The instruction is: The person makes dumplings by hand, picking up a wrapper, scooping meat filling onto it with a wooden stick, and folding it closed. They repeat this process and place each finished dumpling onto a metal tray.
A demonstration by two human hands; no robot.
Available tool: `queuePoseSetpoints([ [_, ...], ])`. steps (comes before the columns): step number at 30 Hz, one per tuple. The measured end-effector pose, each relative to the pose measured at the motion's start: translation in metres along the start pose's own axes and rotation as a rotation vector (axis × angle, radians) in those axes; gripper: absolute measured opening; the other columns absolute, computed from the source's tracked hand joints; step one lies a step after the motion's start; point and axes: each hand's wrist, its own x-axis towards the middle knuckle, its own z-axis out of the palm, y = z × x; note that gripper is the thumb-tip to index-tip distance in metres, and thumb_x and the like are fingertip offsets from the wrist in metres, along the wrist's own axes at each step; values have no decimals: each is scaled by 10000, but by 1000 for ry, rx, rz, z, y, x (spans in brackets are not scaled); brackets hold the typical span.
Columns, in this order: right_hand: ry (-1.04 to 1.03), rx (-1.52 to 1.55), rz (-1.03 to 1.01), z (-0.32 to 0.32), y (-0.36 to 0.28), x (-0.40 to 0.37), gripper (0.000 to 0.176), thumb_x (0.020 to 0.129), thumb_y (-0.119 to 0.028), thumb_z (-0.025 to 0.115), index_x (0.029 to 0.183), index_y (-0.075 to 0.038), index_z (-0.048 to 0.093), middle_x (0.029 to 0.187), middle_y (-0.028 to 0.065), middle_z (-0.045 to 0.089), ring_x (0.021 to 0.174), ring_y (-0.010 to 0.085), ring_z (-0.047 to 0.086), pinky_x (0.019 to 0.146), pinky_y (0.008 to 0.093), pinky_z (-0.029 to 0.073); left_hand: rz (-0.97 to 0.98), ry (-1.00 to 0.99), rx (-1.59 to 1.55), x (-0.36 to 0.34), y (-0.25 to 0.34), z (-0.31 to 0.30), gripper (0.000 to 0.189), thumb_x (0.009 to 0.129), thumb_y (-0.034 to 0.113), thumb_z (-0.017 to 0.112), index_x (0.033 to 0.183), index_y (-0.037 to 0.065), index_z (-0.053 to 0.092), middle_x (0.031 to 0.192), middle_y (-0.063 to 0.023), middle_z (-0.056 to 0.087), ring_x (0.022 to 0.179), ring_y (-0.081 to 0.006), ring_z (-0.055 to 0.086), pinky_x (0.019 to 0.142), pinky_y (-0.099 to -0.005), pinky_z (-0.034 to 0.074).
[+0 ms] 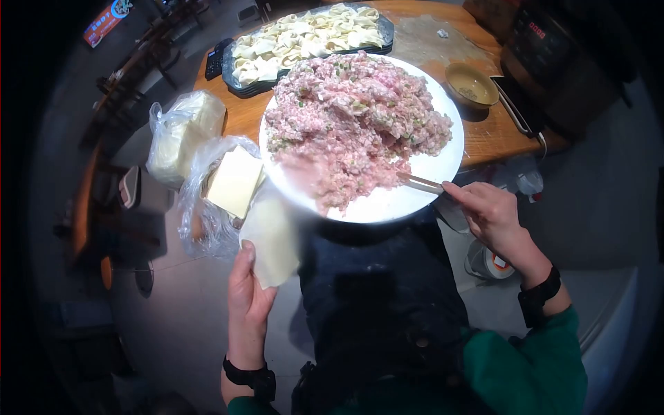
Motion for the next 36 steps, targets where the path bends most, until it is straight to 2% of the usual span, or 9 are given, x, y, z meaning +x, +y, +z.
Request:
queuePoseSetpoints([
  [3, -117, -50, 22, 3, -3, -1, 453, 634, 68, 560, 1045, -106, 634, 663, 49, 559, 610, 214, 572, 513, 332, 445, -80, 44, 76, -6, -33, 6, 380, 949, 179, 395, 1288, 16, 345, 1253, -138, 463, 1169, -302, 453, 1029, -439, 323],
  [5, -107, 14, 13, 4, -1, -1, 451, 631, 58, 561, 1037, -125, 632, 661, 40, 556, 602, 208, 570, 496, 329, 440, -11, -13, 316, -11, -47, 14, 384, 947, 157, 367, 1296, 4, 319, 1271, -165, 440, 1171, -313, 453, 1016, -456, 342],
  [7, -83, 6, 4, 1, 0, 4, 444, 635, 47, 568, 1037, -130, 627, 658, 40, 555, 597, 210, 570, 495, 329, 440, -261, 41, -66, -3, -56, 0, 448, 894, 124, 481, 1292, -17, 333, 1285, -177, 442, 1204, -300, 432, 1029, -435, 347],
  [15, -163, -58, -64, 10, 2, 4, 449, 650, 18, 595, 1066, -153, 597, 628, 28, 531, 567, 210, 555, 467, 329, 424, -366, 123, 215, 9, -92, 4, 502, 920, 297, 462, 1306, 4, 332, 1286, -157, 450, 1194, -268, 443, 1016, -400, 353],
  [20, -67, -57, -105, 12, 2, 13, 446, 650, 6, 597, 1061, -166, 598, 607, 37, 510, 549, 224, 545, 455, 344, 420, -393, 134, 279, 15, -98, 27, 537, 909, 345, 476, 1311, 18, 336, 1282, -138, 459, 1170, -248, 461, 1002, -383, 352],
  [25, -149, -44, -81, 15, 1, 14, 421, 656, 1, 594, 1046, -157, 608, 592, 53, 517, 538, 236, 552, 447, 356, 419, -421, 112, 240, 20, -99, 34, 568, 858, 338, 559, 1304, 45, 361, 1251, -130, 485, 1151, -253, 478, 1004, -383, 355],
  [30, -126, 105, -46, 19, 5, 11, 382, 674, -1, 591, 1027, -143, 619, 591, 74, 527, 530, 267, 554, 450, 362, 423, -386, 4, 246, 24, -100, 40, 594, 876, 389, 521, 1305, 15, 349, 1264, -143, 476, 1164, -250, 469, 1018, -379, 337],
  [32, -188, 127, 8, 18, 0, 10, 375, 713, 37, 603, 1046, -130, 644, 583, 71, 538, 496, 206, 537, 464, 298, 413, -377, -19, 237, 25, -100, 41, 587, 885, 384, 506, 1309, 13, 341, 1273, -145, 466, 1171, -255, 462, 1021, -385, 333],
  [36, -268, 241, 24, 15, -19, -1, 446, 681, 59, 598, 1082, -132, 629, 616, 59, 546, 521, 197, 542, 468, 297, 418, -330, -78, 172, 24, -101, 45, 518, 917, 327, 452, 1290, -12, 333, 1265, -147, 465, 1159, -245, 466, 997, -382, 343],
])
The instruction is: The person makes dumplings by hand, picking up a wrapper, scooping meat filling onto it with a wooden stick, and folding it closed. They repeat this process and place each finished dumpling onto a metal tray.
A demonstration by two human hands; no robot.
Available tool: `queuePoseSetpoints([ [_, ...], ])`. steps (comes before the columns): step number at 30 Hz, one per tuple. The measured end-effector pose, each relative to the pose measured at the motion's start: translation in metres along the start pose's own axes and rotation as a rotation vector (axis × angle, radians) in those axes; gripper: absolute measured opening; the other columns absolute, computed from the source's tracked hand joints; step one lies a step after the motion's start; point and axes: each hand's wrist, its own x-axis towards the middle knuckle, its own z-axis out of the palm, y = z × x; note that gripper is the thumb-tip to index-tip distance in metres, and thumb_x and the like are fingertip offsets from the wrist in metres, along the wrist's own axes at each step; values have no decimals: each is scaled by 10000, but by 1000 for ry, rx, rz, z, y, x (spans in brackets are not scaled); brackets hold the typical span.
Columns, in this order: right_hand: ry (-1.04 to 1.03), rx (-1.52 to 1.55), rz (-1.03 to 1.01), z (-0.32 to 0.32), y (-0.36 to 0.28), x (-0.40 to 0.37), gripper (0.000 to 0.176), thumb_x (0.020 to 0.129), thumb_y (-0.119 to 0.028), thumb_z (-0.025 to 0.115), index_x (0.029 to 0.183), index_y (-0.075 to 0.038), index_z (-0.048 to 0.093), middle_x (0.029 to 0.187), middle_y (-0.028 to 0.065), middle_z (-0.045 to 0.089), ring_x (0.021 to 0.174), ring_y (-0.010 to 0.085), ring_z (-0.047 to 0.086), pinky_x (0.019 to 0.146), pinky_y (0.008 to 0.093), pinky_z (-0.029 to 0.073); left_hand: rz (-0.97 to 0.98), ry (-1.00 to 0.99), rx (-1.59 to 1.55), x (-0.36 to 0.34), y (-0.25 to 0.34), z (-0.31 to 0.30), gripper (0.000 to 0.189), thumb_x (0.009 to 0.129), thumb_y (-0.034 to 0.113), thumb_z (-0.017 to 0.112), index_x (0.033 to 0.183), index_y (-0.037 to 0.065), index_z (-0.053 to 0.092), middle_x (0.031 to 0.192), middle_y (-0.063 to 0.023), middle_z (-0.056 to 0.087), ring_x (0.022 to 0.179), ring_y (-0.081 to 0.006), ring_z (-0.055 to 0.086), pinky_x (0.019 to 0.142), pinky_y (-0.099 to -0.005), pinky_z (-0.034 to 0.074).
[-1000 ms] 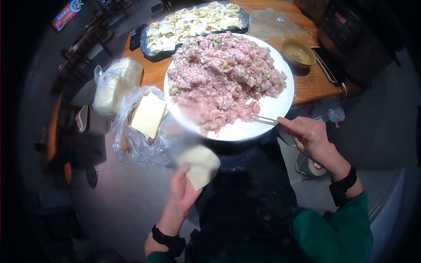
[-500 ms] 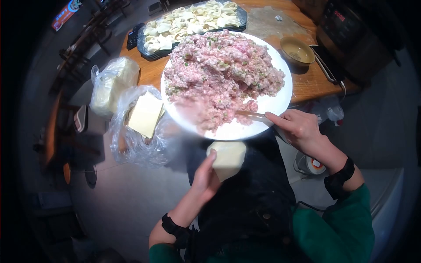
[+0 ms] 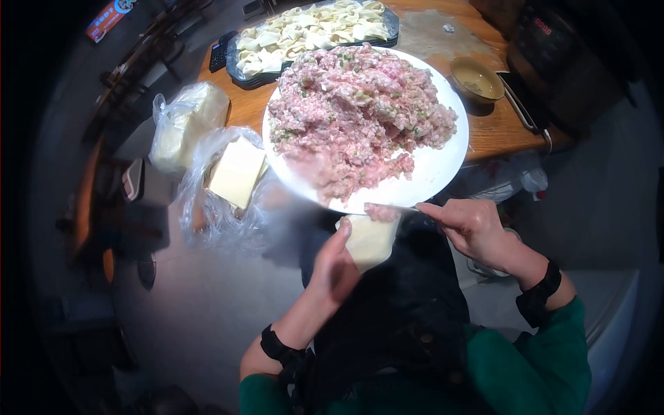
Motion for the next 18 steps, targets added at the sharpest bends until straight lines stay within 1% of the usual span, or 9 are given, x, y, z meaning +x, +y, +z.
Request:
queuePoseSetpoints([
  [2, 110, -129, -165, 11, -11, -7, 579, 630, 18, 585, 1178, -166, 552, 710, 56, 555, 640, 236, 575, 490, 345, 440, 14, -23, -5, 2, -2, -4, 514, 920, 322, 441, 1291, -16, 327, 1258, -147, 467, 1154, -248, 470, 996, -385, 346],
  [5, 17, -222, -162, 26, -16, -21, 667, 609, 25, 575, 1240, -176, 500, 773, 34, 559, 688, 216, 573, 487, 329, 440, 26, -61, -21, 1, -8, -16, 507, 926, 316, 422, 1289, -24, 321, 1240, -147, 473, 1143, -253, 479, 992, -389, 353],
  [7, -4, -213, -141, 23, -18, -27, 595, 626, 35, 579, 1187, -160, 548, 765, 43, 580, 666, 220, 579, 488, 323, 443, 32, -68, -31, -5, -7, -20, 504, 929, 315, 415, 1287, -27, 320, 1229, -148, 478, 1138, -256, 483, 990, -390, 357],
  [10, 93, 22, -191, 13, -13, -26, 484, 704, 41, 584, 1162, -117, 577, 727, 49, 599, 621, 183, 589, 492, 295, 445, 26, 24, -69, -21, 2, -21, 485, 932, 293, 410, 1282, -32, 324, 1220, -153, 480, 1126, -258, 490, 990, -393, 361],
  [12, 20, 476, 35, 2, -18, -19, 386, 785, 34, 573, 1157, -67, 582, 670, 60, 598, 565, 140, 574, 505, 266, 442, 113, 31, 61, -27, 12, -13, 564, 938, 349, 386, 1336, -27, 249, 1253, -200, 437, 1161, -305, 453, 1020, -458, 322],
  [13, 18, 478, 28, -2, -23, -13, 386, 785, 34, 573, 1157, -67, 582, 670, 60, 598, 565, 140, 574, 505, 266, 442, 121, 34, 61, -21, 12, -22, 564, 938, 349, 386, 1336, -27, 249, 1253, -200, 437, 1161, -305, 453, 1020, -458, 322],
  [15, -133, 631, 123, -4, -36, 4, 369, 835, 30, 536, 1197, -43, 548, 664, 64, 602, 548, 114, 555, 528, 253, 443, 244, -630, -279, -3, 15, -30, 446, 935, 248, 383, 1261, -52, 331, 1225, -186, 470, 1144, -295, 476, 1013, -449, 342],
  [16, -133, 627, 117, -3, -37, 12, 369, 835, 30, 536, 1197, -43, 548, 664, 64, 602, 548, 114, 555, 528, 253, 443, 249, -634, -276, -2, 15, -32, 446, 935, 248, 383, 1261, -52, 331, 1225, -186, 470, 1144, -295, 476, 1013, -449, 342],
  [18, -128, 651, 112, -3, -38, 26, 417, 789, 53, 555, 1193, -55, 555, 658, 79, 581, 536, 140, 543, 543, 258, 449, 267, -84, 70, -13, 31, 5, 455, 941, 362, 372, 1198, -13, 370, 1199, -216, 466, 1183, -368, 424, 1025, -521, 305],
])
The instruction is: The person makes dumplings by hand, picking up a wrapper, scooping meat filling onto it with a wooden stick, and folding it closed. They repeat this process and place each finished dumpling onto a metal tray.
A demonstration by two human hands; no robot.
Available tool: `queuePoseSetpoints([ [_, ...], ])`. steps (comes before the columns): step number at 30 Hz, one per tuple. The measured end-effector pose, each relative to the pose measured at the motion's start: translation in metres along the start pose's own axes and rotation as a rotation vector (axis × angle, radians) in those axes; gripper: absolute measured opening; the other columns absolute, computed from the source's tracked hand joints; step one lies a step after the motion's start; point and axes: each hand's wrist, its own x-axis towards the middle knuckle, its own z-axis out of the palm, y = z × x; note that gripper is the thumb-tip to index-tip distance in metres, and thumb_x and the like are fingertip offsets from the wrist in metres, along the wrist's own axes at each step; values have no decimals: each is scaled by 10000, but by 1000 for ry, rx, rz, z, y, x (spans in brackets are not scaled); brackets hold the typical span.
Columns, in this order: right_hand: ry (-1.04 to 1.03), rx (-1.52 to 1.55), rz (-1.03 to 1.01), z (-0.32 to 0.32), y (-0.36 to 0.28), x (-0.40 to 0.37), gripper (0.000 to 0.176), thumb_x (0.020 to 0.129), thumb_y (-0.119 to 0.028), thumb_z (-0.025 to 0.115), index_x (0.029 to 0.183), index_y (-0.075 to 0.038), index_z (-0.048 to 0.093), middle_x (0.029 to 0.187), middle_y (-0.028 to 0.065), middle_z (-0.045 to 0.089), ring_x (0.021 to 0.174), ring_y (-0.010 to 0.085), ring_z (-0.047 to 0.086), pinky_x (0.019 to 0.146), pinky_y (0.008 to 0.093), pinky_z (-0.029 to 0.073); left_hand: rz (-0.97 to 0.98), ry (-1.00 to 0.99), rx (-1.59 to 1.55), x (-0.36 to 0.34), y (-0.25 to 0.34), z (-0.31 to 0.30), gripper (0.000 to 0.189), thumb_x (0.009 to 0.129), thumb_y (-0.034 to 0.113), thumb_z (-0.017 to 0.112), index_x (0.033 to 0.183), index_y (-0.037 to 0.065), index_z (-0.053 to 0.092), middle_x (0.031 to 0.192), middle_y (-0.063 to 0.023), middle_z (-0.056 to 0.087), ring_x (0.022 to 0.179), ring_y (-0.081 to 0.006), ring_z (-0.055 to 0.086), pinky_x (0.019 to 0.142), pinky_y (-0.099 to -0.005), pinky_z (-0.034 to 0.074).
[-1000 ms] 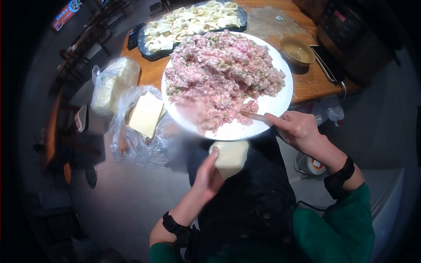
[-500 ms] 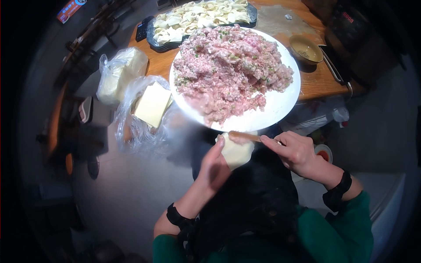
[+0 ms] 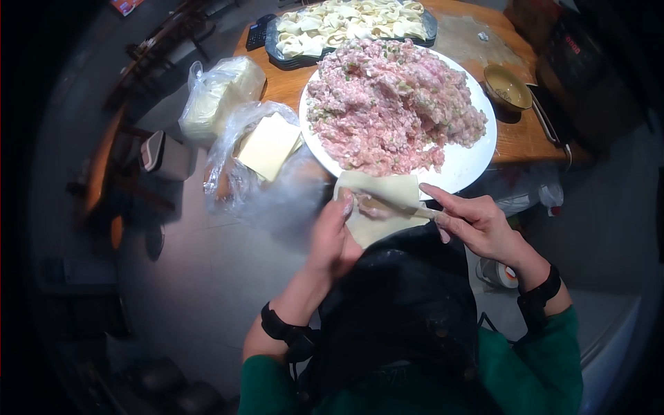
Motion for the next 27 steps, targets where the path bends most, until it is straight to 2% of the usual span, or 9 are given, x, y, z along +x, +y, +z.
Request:
queuePoseSetpoints([
  [1, -3, -3, -8, 0, 1, 5, 417, 789, 53, 555, 1193, -55, 555, 658, 79, 581, 536, 140, 543, 543, 258, 449, 9, -1, 2, 5, 5, -1, 455, 941, 362, 372, 1198, -13, 370, 1199, -216, 466, 1183, -368, 424, 1025, -521, 305],
  [3, 98, -255, -399, 0, 4, 15, 464, 737, 54, 573, 1182, -76, 566, 649, 77, 554, 529, 168, 547, 558, 266, 458, 197, -398, 101, 13, 16, -6, 418, 944, 347, 364, 1208, 23, 375, 1234, -223, 441, 1220, -384, 382, 1035, -529, 286],
  [7, 387, -777, -628, 1, -10, 22, 428, 657, -6, 633, 1058, -154, 653, 658, 38, 557, 558, 174, 563, 478, 267, 442, 264, -267, -31, 11, 23, 13, 546, 937, 344, 380, 1373, 49, 232, 1361, -221, 333, 1275, -369, 311, 1060, -526, 238],
  [12, 432, -824, -645, 6, -6, 25, 409, 646, -42, 639, 1030, -180, 670, 676, 27, 566, 552, 166, 550, 442, 254, 418, 331, -261, 33, 14, 14, 6, 603, 935, 362, 390, 1374, -4, 197, 1409, -219, 260, 1286, -362, 296, 1071, -495, 239],
  [15, 414, -831, -620, 9, -1, 24, 411, 658, -46, 623, 1042, -184, 665, 699, 20, 571, 554, 165, 545, 452, 255, 425, 371, -340, -165, 14, 9, 7, 590, 936, 325, 412, 1373, -9, 197, 1410, -219, 260, 1285, -355, 302, 1066, -485, 255],
  [17, 408, -824, -601, 11, 3, 23, 412, 664, -47, 614, 1049, -186, 662, 710, 16, 573, 558, 164, 543, 459, 258, 430, 444, -162, 236, 12, 9, 14, 572, 936, 266, 435, 1360, -38, 201, 1387, -231, 298, 1266, -349, 336, 1055, -471, 285],
  [21, 293, -857, -505, 3, 17, 10, 463, 666, -33, 608, 1108, -167, 619, 706, 13, 572, 576, 165, 557, 483, 274, 448, 371, -49, 253, 18, 8, 15, 531, 937, 215, 441, 1334, -65, 226, 1329, -237, 376, 1203, -339, 421, 1027, -454, 337],
  [24, 317, -833, -452, -31, 34, -3, 428, 646, -9, 636, 1062, -107, 610, 667, 42, 573, 609, 200, 585, 515, 307, 468, 381, 212, 195, 26, 11, 5, 428, 937, 193, 443, 1258, -61, 320, 1172, -214, 498, 1055, -304, 530, 954, -443, 423],
  [27, 512, -971, -245, -89, 42, -8, 324, 727, 11, 600, 1035, -89, 618, 737, 78, 595, 661, 230, 600, 562, 318, 469, 414, 279, 184, 36, 13, -20, 396, 930, 199, 466, 1228, -39, 357, 1151, -206, 511, 1045, -282, 538, 926, -439, 447],
])
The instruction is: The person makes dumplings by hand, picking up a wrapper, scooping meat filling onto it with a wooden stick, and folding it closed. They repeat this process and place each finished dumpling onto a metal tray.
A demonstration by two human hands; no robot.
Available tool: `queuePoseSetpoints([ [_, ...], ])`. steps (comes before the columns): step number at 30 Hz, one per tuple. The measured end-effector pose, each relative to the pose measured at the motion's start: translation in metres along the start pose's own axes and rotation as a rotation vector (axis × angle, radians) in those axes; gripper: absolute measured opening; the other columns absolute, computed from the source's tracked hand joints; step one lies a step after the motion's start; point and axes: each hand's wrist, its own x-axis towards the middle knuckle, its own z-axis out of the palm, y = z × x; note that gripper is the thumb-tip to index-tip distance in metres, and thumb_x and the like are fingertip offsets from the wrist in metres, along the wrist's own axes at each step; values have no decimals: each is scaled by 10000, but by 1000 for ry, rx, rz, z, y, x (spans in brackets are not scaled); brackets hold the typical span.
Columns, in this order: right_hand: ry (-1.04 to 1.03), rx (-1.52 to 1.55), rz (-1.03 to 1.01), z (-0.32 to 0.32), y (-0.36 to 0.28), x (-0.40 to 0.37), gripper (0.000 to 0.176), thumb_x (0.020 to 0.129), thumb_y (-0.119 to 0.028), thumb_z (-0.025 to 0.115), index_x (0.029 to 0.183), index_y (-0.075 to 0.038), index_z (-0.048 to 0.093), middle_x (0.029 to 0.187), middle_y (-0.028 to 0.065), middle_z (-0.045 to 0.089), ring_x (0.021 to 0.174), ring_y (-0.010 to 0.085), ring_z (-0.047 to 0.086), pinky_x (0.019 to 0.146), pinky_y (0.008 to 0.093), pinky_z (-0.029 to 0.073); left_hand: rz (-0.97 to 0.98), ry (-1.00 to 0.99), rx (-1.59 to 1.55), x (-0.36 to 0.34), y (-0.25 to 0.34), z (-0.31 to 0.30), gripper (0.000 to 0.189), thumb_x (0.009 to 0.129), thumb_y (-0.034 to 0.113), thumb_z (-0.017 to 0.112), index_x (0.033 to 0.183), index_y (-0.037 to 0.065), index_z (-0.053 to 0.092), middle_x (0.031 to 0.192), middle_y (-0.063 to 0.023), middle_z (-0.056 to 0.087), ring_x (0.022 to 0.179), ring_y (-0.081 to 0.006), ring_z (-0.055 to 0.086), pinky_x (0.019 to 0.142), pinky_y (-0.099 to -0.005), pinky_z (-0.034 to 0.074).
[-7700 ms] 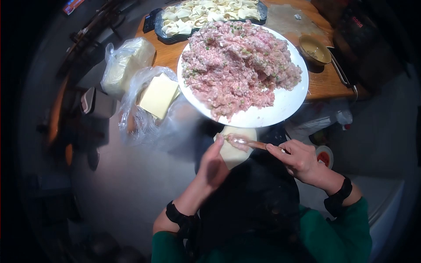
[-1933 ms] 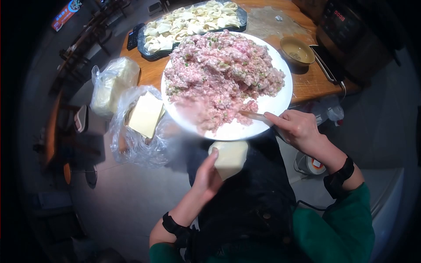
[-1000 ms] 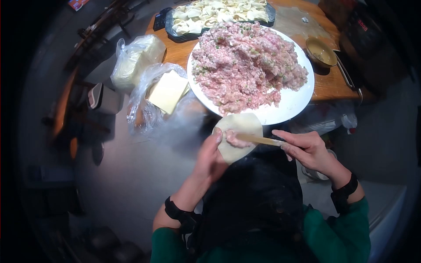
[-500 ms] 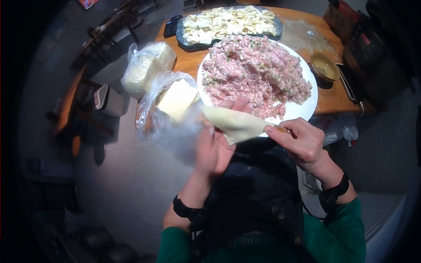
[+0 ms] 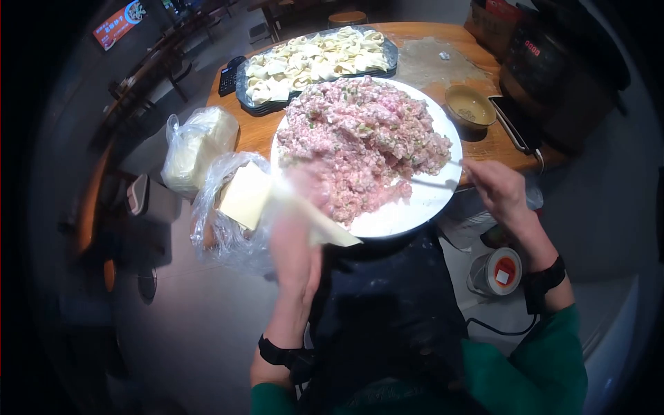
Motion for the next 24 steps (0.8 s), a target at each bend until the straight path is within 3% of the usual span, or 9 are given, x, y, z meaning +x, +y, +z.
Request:
queuePoseSetpoints([
  [2, 25, -201, 152, -10, 46, 11, 230, 798, -25, 566, 1019, -68, 614, 755, 82, 588, 688, 228, 601, 596, 317, 468, -9, -20, 4, 0, -3, 4, 376, 924, 204, 485, 1203, -24, 380, 1143, -198, 518, 1036, -266, 544, 896, -429, 470],
  [5, -53, -474, 148, -10, 102, 28, 136, 793, -86, 573, 910, -96, 641, 683, 91, 555, 673, 267, 584, 577, 360, 466, -44, -107, -25, -2, -5, 13, 382, 919, 206, 494, 1202, -26, 382, 1131, -193, 527, 1016, -263, 558, 887, -437, 475],
  [10, -235, -533, 120, 2, 110, 45, 106, 811, -125, 592, 868, -64, 658, 619, 110, 559, 587, 240, 587, 529, 350, 451, -60, -246, 239, -7, -6, 25, 328, 908, 213, 518, 1094, -57, 505, 1028, -202, 595, 871, -277, 629, 804, -428, 524],
  [12, 42, -31, 339, 1, 77, 47, 152, 831, -171, 578, 856, -60, 679, 621, 121, 601, 560, 219, 597, 530, 331, 454, -55, -191, 268, -7, -2, 31, 331, 907, 205, 521, 1083, -75, 532, 992, -201, 615, 845, -275, 641, 762, -406, 541],
  [13, -27, 289, 455, 0, 57, 45, 196, 856, -184, 590, 908, -15, 674, 597, 46, 584, 525, 87, 519, 497, 251, 405, -74, -231, 315, -6, -1, 30, 338, 918, 201, 505, 1129, -63, 515, 1023, -174, 614, 884, -232, 624, 784, -342, 506],
  [15, -151, 698, 541, -2, -3, 39, 203, 866, -158, 592, 899, 29, 665, 634, -43, 565, 584, 21, 461, 500, 192, 367, -51, -317, 386, -4, -3, 29, 356, 924, 205, 508, 1179, -43, 518, 1027, -116, 628, 899, -149, 602, 787, -249, 466],
  [18, -299, 903, 464, 7, -59, 26, 174, 841, -126, 608, 902, 26, 668, 674, -12, 610, 657, 34, 515, 590, 198, 425, 0, -336, 486, -4, -7, 31, 347, 922, 174, 510, 1195, -40, 513, 1019, -100, 633, 889, -127, 596, 776, -236, 465],
  [20, -449, 855, 608, 23, -60, 27, 178, 832, -128, 618, 926, 15, 669, 712, 8, 626, 661, 36, 519, 605, 197, 431, 3, -337, 491, -4, -9, 34, 348, 922, 164, 510, 1205, -39, 507, 1011, -97, 636, 884, -124, 595, 777, -232, 464],
  [24, -253, 1095, 692, 37, -66, 23, 203, 796, -165, 667, 910, 3, 654, 702, 2, 606, 654, 38, 513, 614, 195, 434, -51, -298, 421, -7, -4, 27, 378, 926, 168, 498, 1245, -31, 457, 1084, -123, 606, 951, -152, 587, 849, -273, 458],
])
